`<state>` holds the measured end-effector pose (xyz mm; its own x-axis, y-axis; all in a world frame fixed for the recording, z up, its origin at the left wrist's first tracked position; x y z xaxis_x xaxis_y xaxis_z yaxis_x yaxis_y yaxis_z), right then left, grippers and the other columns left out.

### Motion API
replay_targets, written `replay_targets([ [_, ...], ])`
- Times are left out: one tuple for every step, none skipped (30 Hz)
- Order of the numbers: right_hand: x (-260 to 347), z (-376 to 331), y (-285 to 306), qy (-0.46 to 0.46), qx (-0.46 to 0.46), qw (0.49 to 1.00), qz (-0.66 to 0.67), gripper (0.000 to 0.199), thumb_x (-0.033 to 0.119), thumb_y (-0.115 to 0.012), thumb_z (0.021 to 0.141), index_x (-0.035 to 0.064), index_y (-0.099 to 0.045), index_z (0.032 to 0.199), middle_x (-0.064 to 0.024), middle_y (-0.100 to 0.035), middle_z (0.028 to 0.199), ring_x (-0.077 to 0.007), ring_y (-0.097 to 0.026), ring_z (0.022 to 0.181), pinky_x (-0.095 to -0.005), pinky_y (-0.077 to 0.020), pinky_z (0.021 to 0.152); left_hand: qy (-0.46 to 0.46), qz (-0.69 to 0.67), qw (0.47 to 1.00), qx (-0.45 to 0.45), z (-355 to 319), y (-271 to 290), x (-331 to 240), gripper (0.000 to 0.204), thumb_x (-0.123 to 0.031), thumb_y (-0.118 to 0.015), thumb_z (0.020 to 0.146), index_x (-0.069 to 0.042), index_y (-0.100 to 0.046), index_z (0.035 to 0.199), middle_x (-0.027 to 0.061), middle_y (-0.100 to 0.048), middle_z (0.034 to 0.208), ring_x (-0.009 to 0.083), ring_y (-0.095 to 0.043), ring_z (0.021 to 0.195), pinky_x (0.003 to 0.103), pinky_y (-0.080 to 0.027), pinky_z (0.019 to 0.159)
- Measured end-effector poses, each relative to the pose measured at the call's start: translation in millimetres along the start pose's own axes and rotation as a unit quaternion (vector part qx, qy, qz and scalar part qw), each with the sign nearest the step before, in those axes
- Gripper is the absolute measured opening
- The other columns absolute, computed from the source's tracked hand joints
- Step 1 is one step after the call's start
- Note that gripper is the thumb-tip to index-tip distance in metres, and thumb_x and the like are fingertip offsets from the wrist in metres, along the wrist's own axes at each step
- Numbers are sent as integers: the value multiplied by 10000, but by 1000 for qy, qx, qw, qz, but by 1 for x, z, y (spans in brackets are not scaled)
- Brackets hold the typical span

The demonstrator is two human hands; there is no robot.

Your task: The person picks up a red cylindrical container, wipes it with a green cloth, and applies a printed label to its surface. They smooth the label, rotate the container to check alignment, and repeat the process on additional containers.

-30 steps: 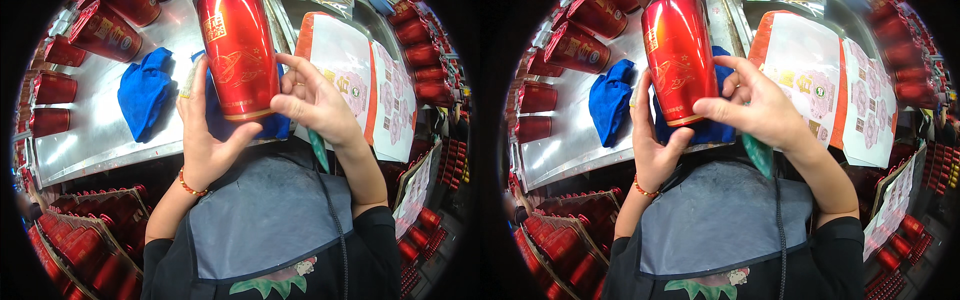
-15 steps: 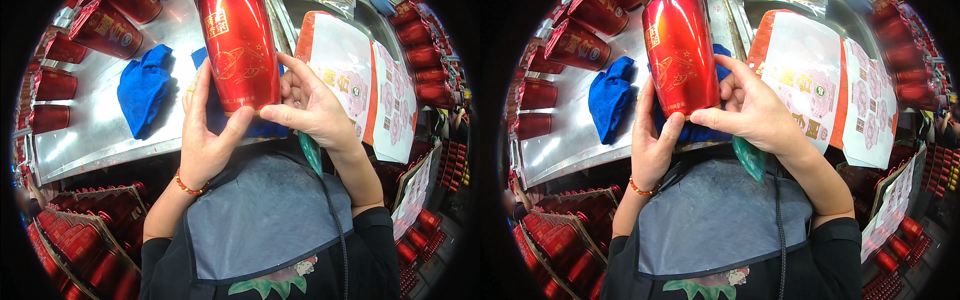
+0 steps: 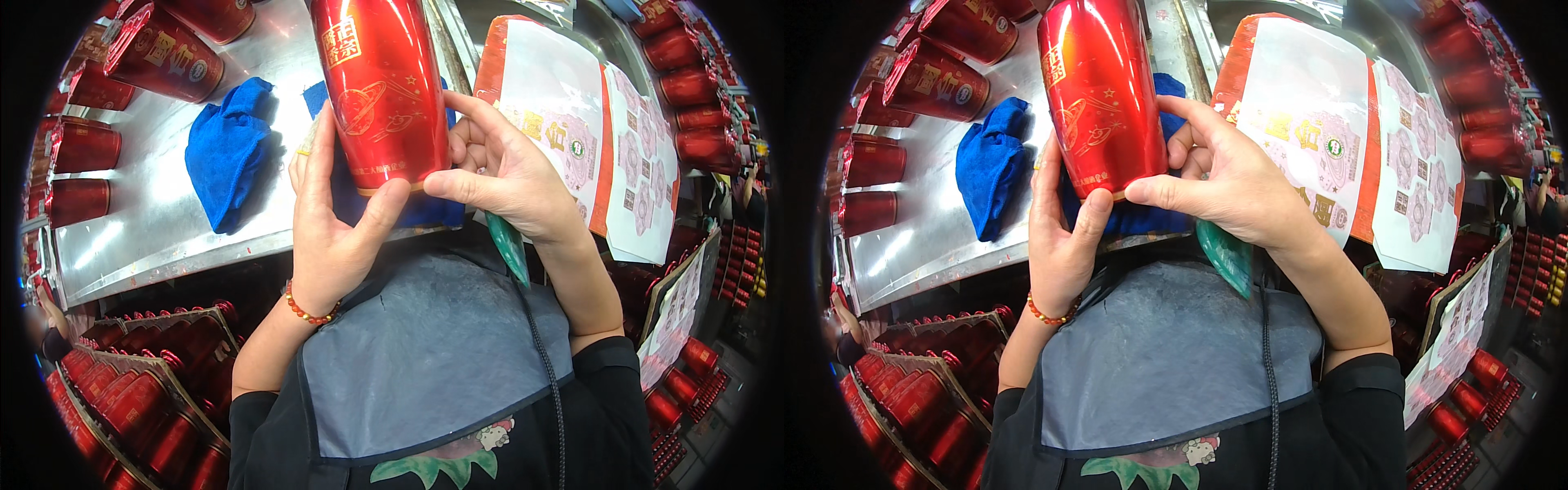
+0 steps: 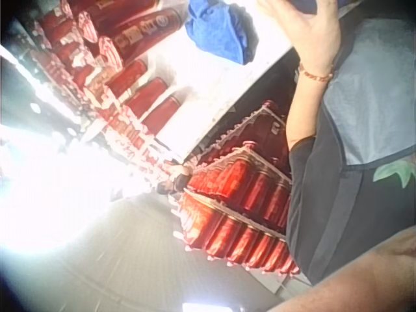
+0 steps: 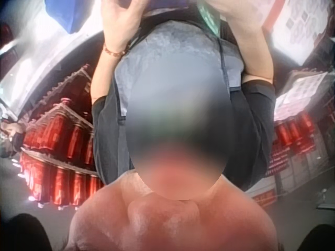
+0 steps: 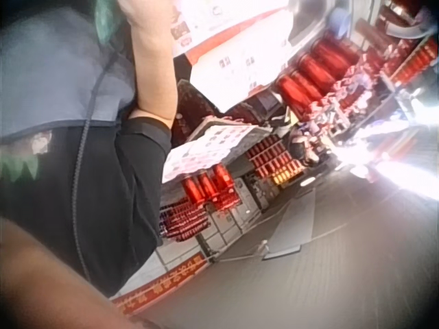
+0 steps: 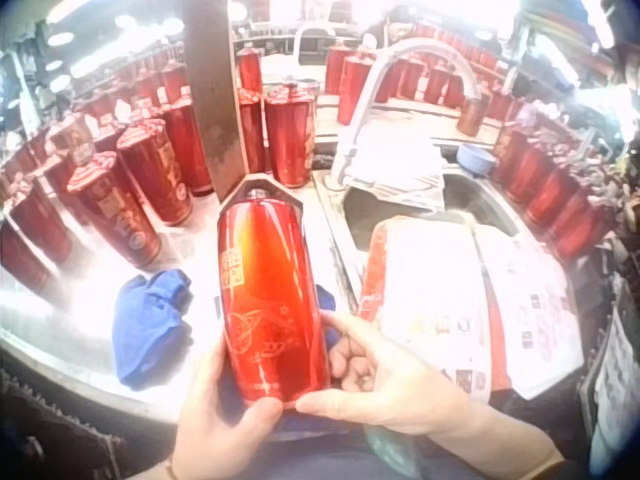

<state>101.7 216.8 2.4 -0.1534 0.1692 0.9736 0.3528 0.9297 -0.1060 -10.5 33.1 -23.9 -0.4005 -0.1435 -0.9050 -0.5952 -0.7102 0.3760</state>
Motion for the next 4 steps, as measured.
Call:
replay_targets([
  [0,0,0,0,3,1000,11,959,233,-929,800,-77,-382,1525,22,-545,899,-22,-546,742,-160,-446,635,-1,4,1000,-1,0,0,1,917,-276,-814,874,48,-323,1579,202,-493,1483,312,-442,1359,431,-302,1173],
  [0,0,-1,0,5,1000,22,961,236,-928,801,-78,-380,1526,22,-545,900,-23,-546,744,-161,-448,639,-2,9,1000,-2,-1,-1,1,917,-275,-814,874,46,-324,1579,200,-493,1485,312,-441,1359,432,-300,1173],
  [0,1,-1,0,7,999,32,963,239,-927,802,-79,-378,1527,21,-546,901,-23,-547,746,-161,-449,642,-4,13,1000,-2,-1,-1,2,916,-274,-815,874,45,-325,1579,199,-492,1488,311,-440,1359,433,-297,1174],
  [0,0,-1,-1,8,999,33,963,239,-927,802,-79,-378,1527,21,-546,901,-23,-547,746,-161,-449,642,-3,13,1000,-2,-1,-1,1,916,-274,-815,874,45,-325,1579,199,-492,1488,311,-440,1359,433,-297,1174],
])
Point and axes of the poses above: each hand's wrist, its own z-axis towards the middle knuckle, its own y-axis out of the back of the hand, x = y × z, the point moved 1 cm from there along z, towards the middle knuckle
